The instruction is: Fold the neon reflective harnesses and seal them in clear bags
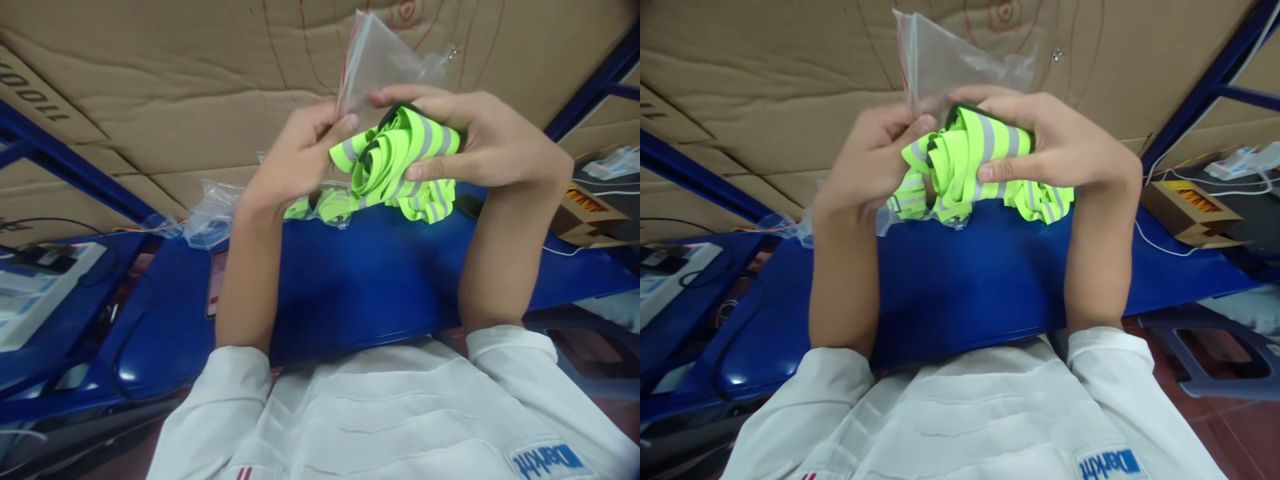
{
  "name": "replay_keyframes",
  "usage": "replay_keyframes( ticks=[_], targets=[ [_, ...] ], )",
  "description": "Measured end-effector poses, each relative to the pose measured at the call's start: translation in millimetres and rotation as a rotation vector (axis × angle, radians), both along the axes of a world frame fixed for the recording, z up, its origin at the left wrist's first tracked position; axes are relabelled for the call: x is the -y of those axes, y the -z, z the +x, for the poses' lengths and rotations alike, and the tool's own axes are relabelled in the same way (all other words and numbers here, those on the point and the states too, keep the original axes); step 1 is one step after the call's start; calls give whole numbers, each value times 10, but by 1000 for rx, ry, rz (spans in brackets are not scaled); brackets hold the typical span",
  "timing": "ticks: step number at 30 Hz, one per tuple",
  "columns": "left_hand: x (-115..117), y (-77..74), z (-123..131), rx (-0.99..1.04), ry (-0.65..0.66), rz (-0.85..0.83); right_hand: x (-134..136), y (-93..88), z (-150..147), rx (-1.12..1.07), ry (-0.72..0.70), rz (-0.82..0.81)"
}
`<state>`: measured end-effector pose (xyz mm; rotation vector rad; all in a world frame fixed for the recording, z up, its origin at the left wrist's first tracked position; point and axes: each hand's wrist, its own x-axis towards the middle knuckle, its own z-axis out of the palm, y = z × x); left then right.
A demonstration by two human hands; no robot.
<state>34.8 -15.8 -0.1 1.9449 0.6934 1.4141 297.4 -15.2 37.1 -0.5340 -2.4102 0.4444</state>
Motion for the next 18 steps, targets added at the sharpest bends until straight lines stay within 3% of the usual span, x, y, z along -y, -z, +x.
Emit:
replay_keyframes(
  ticks=[4,6,10,15,18],
  targets=[
    [-65,10,19,127,-37,88,-49,16,115,49,12,110],
    [-99,23,8,117,-72,-9,-103,32,134,38,44,82],
    [-179,59,-22,-3,21,-143,-224,103,153,0,59,-26],
    [-197,93,20,33,-114,-1,-168,151,100,-26,-11,-115],
    [-157,99,60,-29,-76,54,-58,110,-18,27,-83,-38]
  ],
)
